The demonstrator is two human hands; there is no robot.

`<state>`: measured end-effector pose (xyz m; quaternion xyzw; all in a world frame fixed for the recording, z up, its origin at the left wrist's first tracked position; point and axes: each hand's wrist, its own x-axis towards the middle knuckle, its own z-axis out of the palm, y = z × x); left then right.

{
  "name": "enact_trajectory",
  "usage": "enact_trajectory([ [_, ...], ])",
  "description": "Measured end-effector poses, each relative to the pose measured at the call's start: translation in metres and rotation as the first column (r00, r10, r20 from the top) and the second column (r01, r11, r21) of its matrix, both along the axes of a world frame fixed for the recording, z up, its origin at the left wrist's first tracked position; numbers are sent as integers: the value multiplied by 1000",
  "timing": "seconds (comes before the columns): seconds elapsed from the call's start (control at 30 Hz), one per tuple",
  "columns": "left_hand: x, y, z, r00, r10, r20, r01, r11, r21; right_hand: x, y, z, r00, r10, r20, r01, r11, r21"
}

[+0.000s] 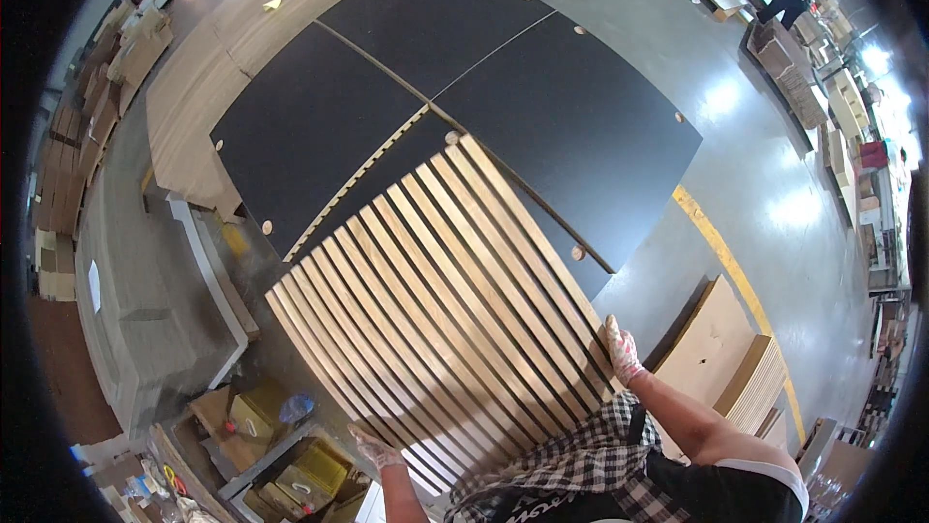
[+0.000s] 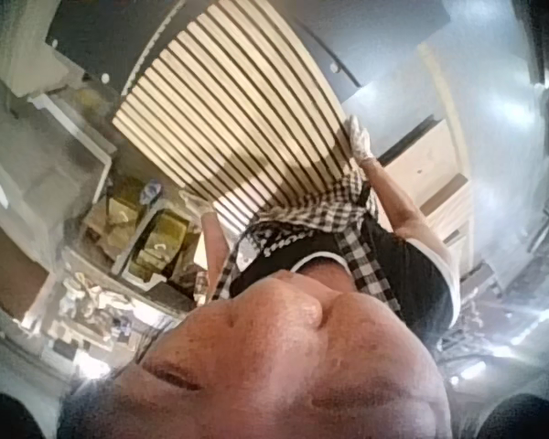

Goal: The person wipes a black panel with a cloth and liquid, then lifts slatted wooden panels and places them on a stack.

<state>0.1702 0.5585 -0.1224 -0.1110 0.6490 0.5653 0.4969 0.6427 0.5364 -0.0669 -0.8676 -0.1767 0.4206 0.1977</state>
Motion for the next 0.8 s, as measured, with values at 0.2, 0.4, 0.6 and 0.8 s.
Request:
enact_trajectory([
  [0.2,122,68,10,901,-216,-376,251,967,48,146,40,-57,980,10,197,-63,962,266],
  [0.4,314,139,27,982,-152,-113,171,966,192,318,109,-41,979,-196,-56,204,931,303],
  [0.6,442,173,-13,973,-223,-56,223,975,-2,470,175,-51,987,-162,-8,159,954,253],
  [0.8,485,185,-17,978,-206,29,207,978,-14,497,216,-58,982,-178,-59,186,958,219],
])
